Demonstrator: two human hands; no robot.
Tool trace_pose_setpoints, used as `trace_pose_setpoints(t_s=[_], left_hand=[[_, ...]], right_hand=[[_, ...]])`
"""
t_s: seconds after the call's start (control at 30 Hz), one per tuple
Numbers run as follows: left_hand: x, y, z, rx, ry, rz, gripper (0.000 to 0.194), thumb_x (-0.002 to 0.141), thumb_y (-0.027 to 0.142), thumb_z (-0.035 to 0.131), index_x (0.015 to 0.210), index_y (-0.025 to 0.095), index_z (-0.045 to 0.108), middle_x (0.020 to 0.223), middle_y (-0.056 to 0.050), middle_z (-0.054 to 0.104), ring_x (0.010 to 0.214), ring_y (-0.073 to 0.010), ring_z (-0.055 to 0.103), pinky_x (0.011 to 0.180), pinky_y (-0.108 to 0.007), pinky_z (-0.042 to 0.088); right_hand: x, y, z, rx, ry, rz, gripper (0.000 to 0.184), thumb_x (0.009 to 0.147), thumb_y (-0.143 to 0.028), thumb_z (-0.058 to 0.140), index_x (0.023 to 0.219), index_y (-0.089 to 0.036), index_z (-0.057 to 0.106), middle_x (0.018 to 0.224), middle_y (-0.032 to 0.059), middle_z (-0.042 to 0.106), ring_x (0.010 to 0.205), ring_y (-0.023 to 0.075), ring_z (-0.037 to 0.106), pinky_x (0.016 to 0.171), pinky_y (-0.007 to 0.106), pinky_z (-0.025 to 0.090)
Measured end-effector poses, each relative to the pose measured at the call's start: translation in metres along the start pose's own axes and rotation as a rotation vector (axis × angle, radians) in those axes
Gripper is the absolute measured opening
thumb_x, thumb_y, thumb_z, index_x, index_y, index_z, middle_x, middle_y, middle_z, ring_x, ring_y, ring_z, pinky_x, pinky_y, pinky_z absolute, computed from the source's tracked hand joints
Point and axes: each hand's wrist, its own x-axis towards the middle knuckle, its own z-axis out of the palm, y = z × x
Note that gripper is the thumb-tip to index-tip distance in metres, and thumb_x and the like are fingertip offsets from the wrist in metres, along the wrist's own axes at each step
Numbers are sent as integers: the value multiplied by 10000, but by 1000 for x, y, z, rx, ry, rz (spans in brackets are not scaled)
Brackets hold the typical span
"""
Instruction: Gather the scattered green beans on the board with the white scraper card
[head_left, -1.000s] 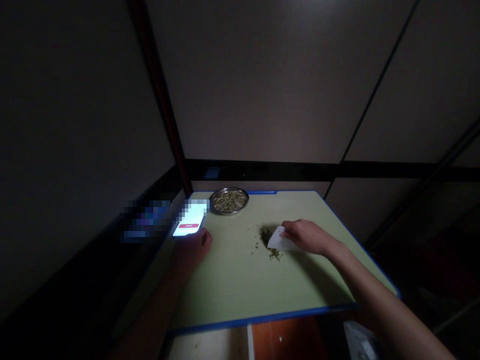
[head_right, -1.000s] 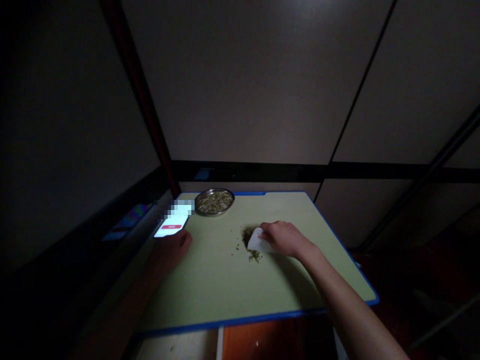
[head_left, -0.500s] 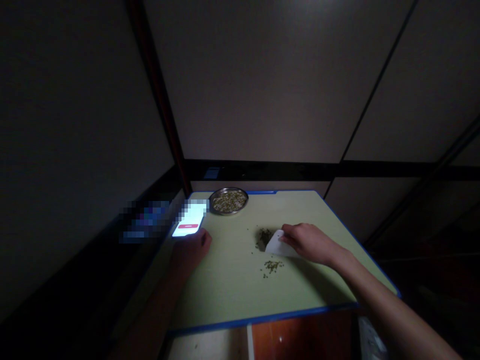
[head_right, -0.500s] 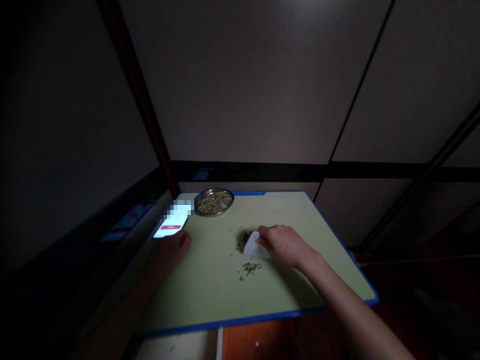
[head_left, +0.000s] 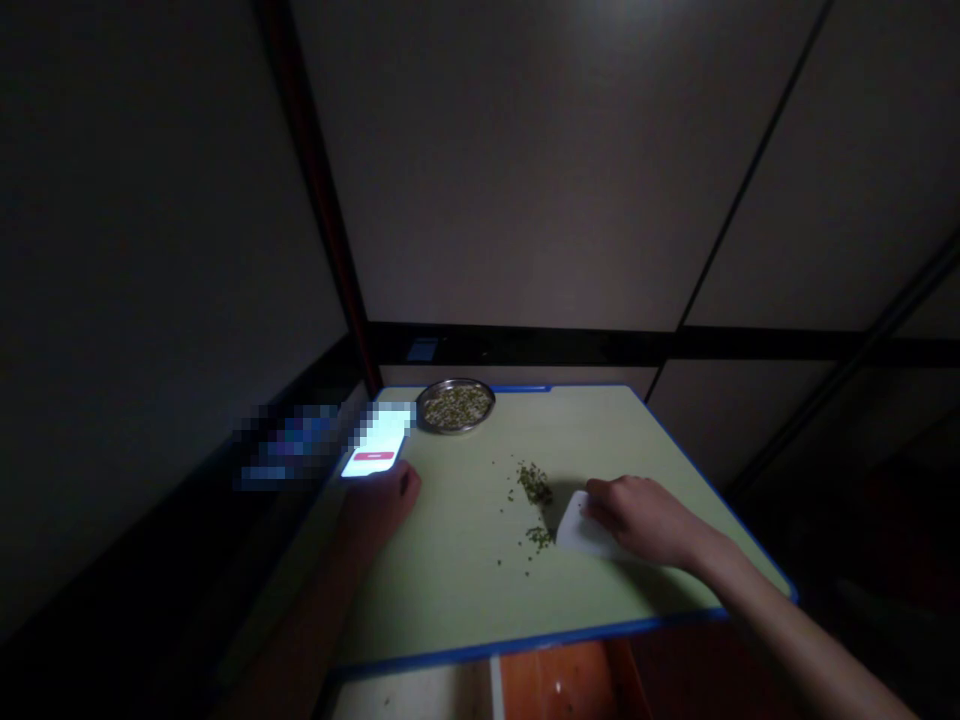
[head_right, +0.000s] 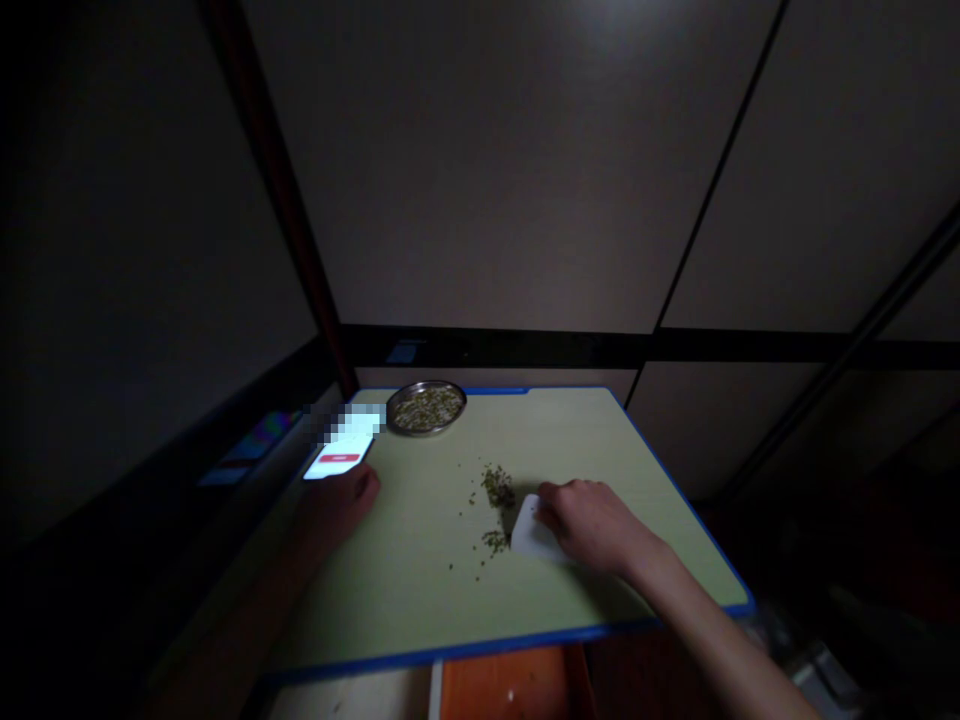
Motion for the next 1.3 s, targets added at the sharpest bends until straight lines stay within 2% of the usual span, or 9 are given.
trace_pose_setpoints(t_s=[0.2,0.47,0.73,0.93,1.07,1.3], left_hand=[[0,0,-2,-7,-29,-14,341,896,379,338,847,205,627,730,-39,677,620,-151,586,550,-246,279],[-1,0,0,11,0,-14,360,901,382,316,828,203,620,716,-42,669,617,-155,577,561,-254,285],[-1,2,-4,15,-34,-17,361,903,378,324,863,202,637,737,-42,679,628,-151,581,552,-247,283],[-1,3,-6,24,-39,-32,348,896,377,344,858,202,643,733,-39,677,629,-152,586,557,-245,294],[-1,0,0,13,-8,-13,356,899,387,332,837,209,634,710,-33,670,600,-150,575,541,-248,272],[0,0,3,4,16,2,378,899,392,311,807,197,622,689,-36,658,582,-146,555,542,-255,267]], right_hand=[[14,-3,4,5,27,33,225,930,-333,406,954,-197,583,897,109,703,801,212,654,646,276,344],[11,-2,4,-1,46,-14,252,932,-350,393,908,-192,588,850,94,701,761,195,643,624,271,314],[22,-21,-1,-24,24,-55,287,941,-384,381,973,-193,593,907,104,711,817,215,660,658,272,355],[31,-33,-4,-42,63,-50,341,945,-429,370,954,-174,596,899,110,712,810,222,664,666,276,365],[26,-29,-8,-48,81,-43,286,949,-379,361,964,-196,580,889,97,708,801,206,658,645,272,340],[-2,-12,-8,-55,41,-25,239,927,-335,391,910,-197,585,844,85,709,737,188,651,614,275,307]])
